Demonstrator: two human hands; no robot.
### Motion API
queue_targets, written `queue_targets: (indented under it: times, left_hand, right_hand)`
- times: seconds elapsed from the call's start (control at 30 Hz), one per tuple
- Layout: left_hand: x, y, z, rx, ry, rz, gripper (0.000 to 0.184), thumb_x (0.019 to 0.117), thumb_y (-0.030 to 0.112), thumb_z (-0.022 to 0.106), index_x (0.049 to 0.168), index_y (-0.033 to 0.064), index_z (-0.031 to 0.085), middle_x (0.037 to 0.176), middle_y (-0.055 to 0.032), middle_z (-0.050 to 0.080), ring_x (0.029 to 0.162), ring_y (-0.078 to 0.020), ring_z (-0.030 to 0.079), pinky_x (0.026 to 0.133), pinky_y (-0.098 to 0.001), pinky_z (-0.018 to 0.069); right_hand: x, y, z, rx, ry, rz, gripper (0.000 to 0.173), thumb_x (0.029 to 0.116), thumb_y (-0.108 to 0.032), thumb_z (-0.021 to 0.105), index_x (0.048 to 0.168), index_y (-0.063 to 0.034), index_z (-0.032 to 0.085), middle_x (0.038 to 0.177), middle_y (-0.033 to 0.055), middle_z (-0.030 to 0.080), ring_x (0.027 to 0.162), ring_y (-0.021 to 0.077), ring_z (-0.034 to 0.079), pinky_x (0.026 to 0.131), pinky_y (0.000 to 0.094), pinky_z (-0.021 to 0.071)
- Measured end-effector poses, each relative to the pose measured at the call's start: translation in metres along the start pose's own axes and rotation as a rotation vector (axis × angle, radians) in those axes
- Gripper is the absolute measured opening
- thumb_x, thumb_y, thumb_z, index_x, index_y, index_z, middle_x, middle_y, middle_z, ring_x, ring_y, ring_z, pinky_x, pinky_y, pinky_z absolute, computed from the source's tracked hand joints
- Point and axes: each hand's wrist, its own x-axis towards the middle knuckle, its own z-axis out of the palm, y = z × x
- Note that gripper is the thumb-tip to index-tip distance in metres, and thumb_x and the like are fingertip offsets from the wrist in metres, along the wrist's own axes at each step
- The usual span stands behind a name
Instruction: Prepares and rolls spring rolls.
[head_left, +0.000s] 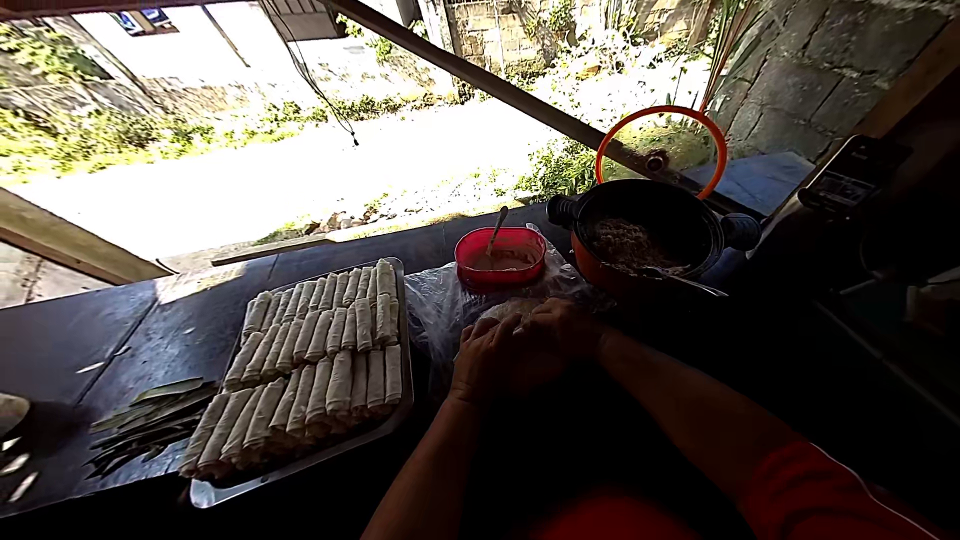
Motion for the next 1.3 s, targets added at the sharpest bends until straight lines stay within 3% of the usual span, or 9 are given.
queue_targets:
  times: [0.27,0.4,0.5,0.6,0.8,0.9,1.0,1.2,1.3]
  left_hand:
    - [0.012,-0.004,0.000,0.038,-0.064,0.015,0.032,0.1060,0.037,0.050,0.127,0.0210,0.067,0.108,0.0068,0.077,0.104,-0.0147,0.071,0.093,-0.0451,0.0519]
    - [0.015,-0.004,-0.002,0.057,-0.068,-0.010,0.035,0.1073,0.038,0.047,0.132,0.0216,0.065,0.109,0.0065,0.078,0.099,-0.0149,0.072,0.090,-0.0449,0.0520]
    - [0.015,-0.003,0.000,0.077,-0.011,0.003,0.033,0.1073,0.032,0.046,0.131,0.0202,0.067,0.113,0.0036,0.077,0.102,-0.0172,0.072,0.090,-0.0458,0.0532]
    - [0.015,-0.002,0.002,0.103,-0.008,-0.010,0.030,0.1066,0.030,0.048,0.127,0.0207,0.068,0.105,0.0031,0.078,0.103,-0.0178,0.072,0.092,-0.0457,0.0528]
    - [0.020,-0.005,0.000,0.130,-0.082,-0.059,0.033,0.1083,0.035,0.044,0.130,0.0238,0.067,0.122,0.0062,0.075,0.123,-0.0147,0.066,0.105,-0.0459,0.0478]
    - [0.022,-0.007,-0.002,0.126,-0.116,-0.083,0.035,0.1090,0.031,0.041,0.134,0.0245,0.066,0.131,0.0060,0.071,0.133,-0.0166,0.060,0.112,-0.0481,0.0429]
    - [0.027,-0.009,-0.004,0.031,-0.187,-0.133,0.039,0.1059,0.035,0.048,0.141,0.0245,0.061,0.139,0.0072,0.066,0.140,-0.0159,0.053,0.119,-0.0507,0.0355]
    - [0.041,-0.026,-0.008,-0.191,-0.094,-0.196,0.037,0.1022,0.034,0.059,0.137,0.0227,0.061,0.117,0.0108,0.075,0.121,-0.0077,0.064,0.118,-0.0480,0.0357]
    - [0.045,-0.026,-0.022,-0.497,-0.022,-0.143,0.042,0.1042,0.029,0.059,0.141,0.0105,0.054,0.112,0.0048,0.075,0.107,-0.0054,0.070,0.104,-0.0365,0.0543]
  right_hand:
    - [0.005,-0.001,0.005,-0.088,0.013,0.032,0.034,0.1077,-0.030,0.045,0.118,-0.0138,0.074,0.126,0.0043,0.068,0.120,0.0207,0.062,0.107,0.0357,0.0488]
    - [0.007,-0.002,0.001,-0.091,0.013,0.030,0.038,0.1098,-0.030,0.042,0.132,-0.0136,0.068,0.125,0.0064,0.072,0.120,0.0236,0.065,0.107,0.0384,0.0489]
    - [0.011,0.002,-0.002,-0.085,-0.007,0.012,0.033,0.1089,-0.024,0.043,0.121,-0.0128,0.071,0.120,0.0068,0.072,0.116,0.0235,0.066,0.104,0.0383,0.0509]
    - [0.014,0.005,0.000,-0.097,-0.021,0.015,0.033,0.1075,-0.020,0.045,0.124,-0.0169,0.073,0.126,0.0047,0.070,0.118,0.0217,0.065,0.105,0.0358,0.0502]
    - [0.016,0.006,0.004,-0.138,0.040,-0.002,0.038,0.1075,-0.029,0.045,0.134,-0.0134,0.068,0.129,0.0074,0.070,0.122,0.0238,0.064,0.108,0.0373,0.0487]
    - [0.018,0.008,0.006,-0.129,0.056,0.017,0.036,0.1086,-0.029,0.043,0.123,-0.0139,0.072,0.126,0.0047,0.071,0.119,0.0225,0.065,0.106,0.0369,0.0496]
    - [0.027,0.004,0.004,-0.123,-0.022,0.151,0.038,0.1090,-0.025,0.039,0.127,-0.0160,0.071,0.135,0.0026,0.067,0.127,0.0235,0.060,0.110,0.0391,0.0462]
    - [0.038,0.001,-0.001,-0.008,0.059,0.207,0.035,0.0980,-0.035,0.062,0.127,-0.0175,0.072,0.143,0.0052,0.061,0.139,0.0226,0.051,0.120,0.0405,0.0376]
    - [0.034,-0.009,-0.014,0.273,0.242,0.155,0.034,0.1002,-0.028,0.065,0.129,-0.0101,0.070,0.127,0.0052,0.071,0.121,0.0130,0.064,0.108,0.0314,0.0499]
